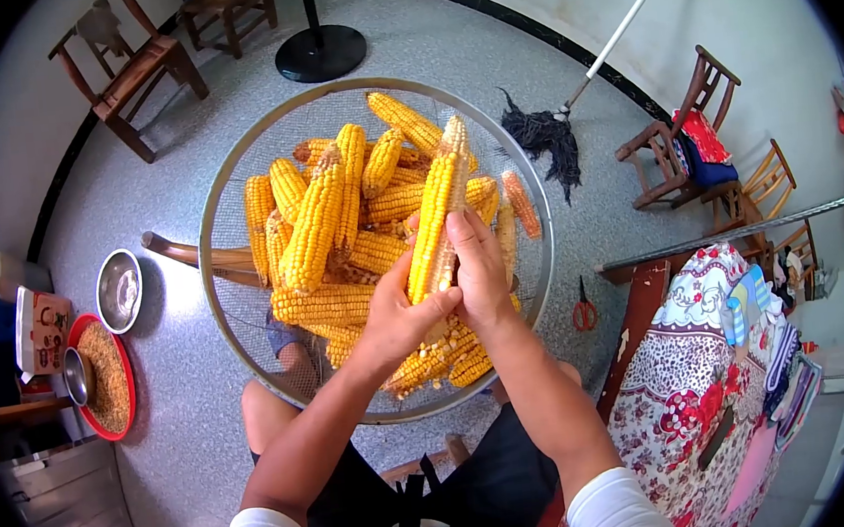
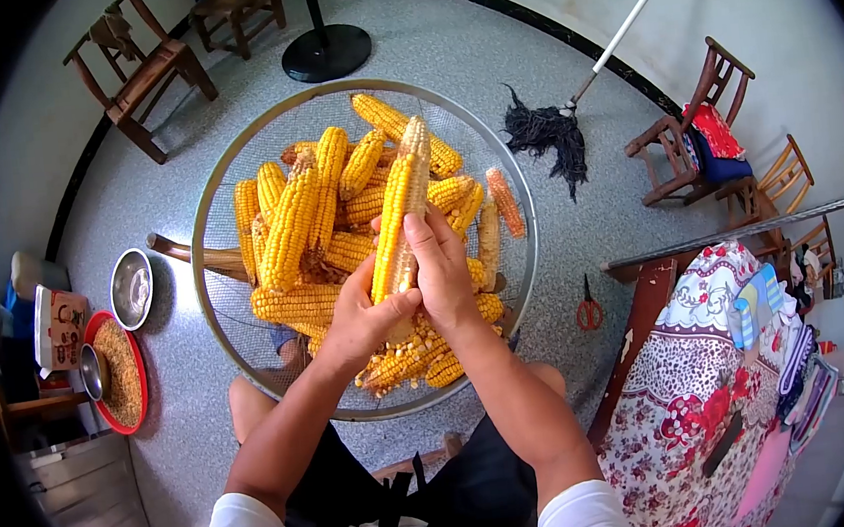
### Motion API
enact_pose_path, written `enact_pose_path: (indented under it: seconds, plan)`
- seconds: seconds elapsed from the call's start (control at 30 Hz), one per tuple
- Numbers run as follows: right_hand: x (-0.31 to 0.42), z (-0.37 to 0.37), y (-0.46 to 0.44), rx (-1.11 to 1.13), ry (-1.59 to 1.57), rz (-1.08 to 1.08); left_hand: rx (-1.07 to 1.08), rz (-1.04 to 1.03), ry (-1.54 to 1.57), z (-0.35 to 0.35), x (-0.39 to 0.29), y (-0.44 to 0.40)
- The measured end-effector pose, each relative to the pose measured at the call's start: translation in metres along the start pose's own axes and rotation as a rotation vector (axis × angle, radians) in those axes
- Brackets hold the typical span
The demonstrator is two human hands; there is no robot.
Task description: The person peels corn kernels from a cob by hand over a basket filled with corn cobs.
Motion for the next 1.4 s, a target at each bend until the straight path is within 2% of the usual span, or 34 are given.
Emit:
enact_pose_path:
  seconds: [0.1,0.27,0.33,0.37,0.77,0.93,1.07,1.17,1.23,1.4]
  plan:
    - [0.001,-0.002,-0.001,-0.004,0.032,0.0,-0.013,-0.027,-0.031,0.001,-0.003,0.0]
    - [-0.016,0.012,-0.006,-0.068,-0.19,-0.099,0.03,0.035,-0.07,0.002,0.0,-0.001]
    - [-0.013,0.015,-0.006,-0.089,-0.209,-0.124,0.041,0.102,0.272,0.0,0.008,-0.002]
    - [-0.014,0.017,-0.007,-0.084,-0.25,-0.136,0.042,0.1,0.273,0.0,0.007,-0.002]
    - [-0.005,0.01,-0.005,-0.071,-0.015,0.029,0.035,0.082,0.13,-0.002,-0.003,0.002]
    - [-0.002,0.005,-0.003,-0.073,0.017,0.027,-0.047,0.025,-0.02,0.003,-0.002,0.001]
    - [-0.019,0.018,-0.006,-0.121,-0.132,-0.068,0.0,0.058,-0.114,0.003,0.0,0.0]
    - [-0.023,0.026,-0.007,-0.179,-0.237,-0.146,0.058,0.086,0.02,-0.003,-0.002,0.002]
    - [-0.022,0.025,-0.008,-0.072,-0.288,-0.148,0.108,0.134,0.418,-0.006,0.005,0.001]
    - [-0.019,0.026,-0.008,-0.116,-0.251,-0.088,0.109,0.116,0.221,-0.005,0.006,0.0]
Point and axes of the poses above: each hand's wrist, its own y-axis away from the middle knuckle, its own z-axis out of the back of the hand, x = y × z, the point moved 8 cm from there along -y, towards the middle knuckle, and after that the axes turned 2 degrees about y, right-handed, at the moved point
